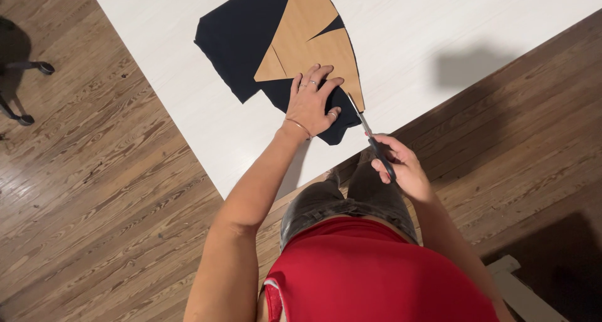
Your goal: The person uses scissors to cut a piece of black fabric following the outline of a brown paper pattern. The person holds the pattern steady with one hand while cutting with the other, occasionally adjusting the fabric and pattern on the white table.
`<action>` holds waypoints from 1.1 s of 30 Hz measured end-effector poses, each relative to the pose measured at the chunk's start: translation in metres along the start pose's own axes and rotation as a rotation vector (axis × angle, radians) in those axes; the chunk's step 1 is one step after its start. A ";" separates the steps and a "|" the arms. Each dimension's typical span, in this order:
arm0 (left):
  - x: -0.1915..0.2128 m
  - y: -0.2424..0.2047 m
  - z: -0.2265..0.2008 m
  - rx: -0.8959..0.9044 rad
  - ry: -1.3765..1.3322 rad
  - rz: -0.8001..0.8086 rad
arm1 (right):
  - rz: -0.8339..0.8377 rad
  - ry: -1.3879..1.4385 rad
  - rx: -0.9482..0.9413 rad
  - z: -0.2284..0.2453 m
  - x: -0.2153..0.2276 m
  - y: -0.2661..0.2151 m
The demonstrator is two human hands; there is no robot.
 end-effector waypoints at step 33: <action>0.014 -0.005 0.005 0.011 -0.247 0.050 | -0.010 0.008 0.021 0.031 -0.008 0.025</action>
Point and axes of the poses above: each hand's wrist, its own y-axis towards the middle knuckle, its own x-axis out of the back of the hand, z = x × y, the point moved 6 cm from there along y, towards the middle knuckle, and after that the axes turned 3 degrees about -x, right-handed, at the moved point
